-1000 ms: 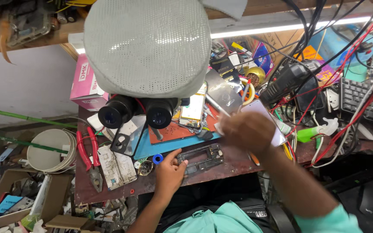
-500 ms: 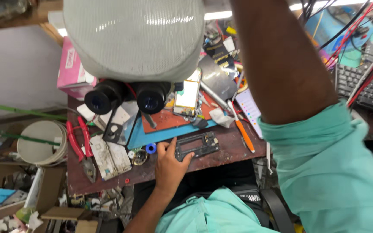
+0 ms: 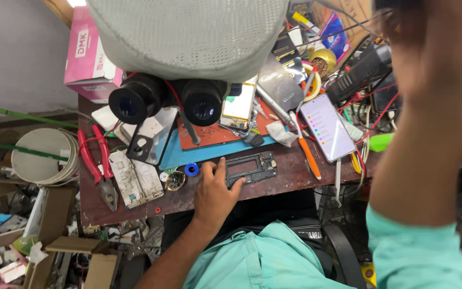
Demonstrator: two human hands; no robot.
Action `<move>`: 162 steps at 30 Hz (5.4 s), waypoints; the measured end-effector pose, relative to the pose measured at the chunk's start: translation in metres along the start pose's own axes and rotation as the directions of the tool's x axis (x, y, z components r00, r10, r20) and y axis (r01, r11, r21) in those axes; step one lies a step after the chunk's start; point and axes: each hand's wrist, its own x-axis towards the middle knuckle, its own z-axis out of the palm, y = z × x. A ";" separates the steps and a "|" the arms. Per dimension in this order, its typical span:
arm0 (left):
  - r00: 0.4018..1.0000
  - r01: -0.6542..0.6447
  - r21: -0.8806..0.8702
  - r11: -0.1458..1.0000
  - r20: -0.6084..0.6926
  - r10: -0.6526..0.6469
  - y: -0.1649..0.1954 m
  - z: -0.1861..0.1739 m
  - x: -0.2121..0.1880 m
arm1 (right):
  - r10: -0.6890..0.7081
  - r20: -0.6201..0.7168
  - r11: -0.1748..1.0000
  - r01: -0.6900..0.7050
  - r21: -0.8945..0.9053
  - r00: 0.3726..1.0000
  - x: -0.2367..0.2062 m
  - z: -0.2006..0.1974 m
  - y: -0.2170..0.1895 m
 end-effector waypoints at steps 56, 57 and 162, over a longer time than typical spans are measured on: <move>0.897 0.441 -0.894 0.079 0.437 -0.062 -0.020 0.034 -0.044 | 0.356 0.531 0.778 -0.558 0.288 0.769 -0.328 0.057 0.079; 0.900 0.434 -0.897 0.081 0.429 -0.078 -0.018 0.033 -0.044 | 0.346 0.529 0.753 -0.566 0.337 0.775 -0.326 0.056 0.079; 0.983 0.098 -0.984 0.149 0.119 0.138 -0.046 0.029 -0.026 | 0.009 0.791 0.838 -0.436 0.328 0.611 -0.292 0.074 0.107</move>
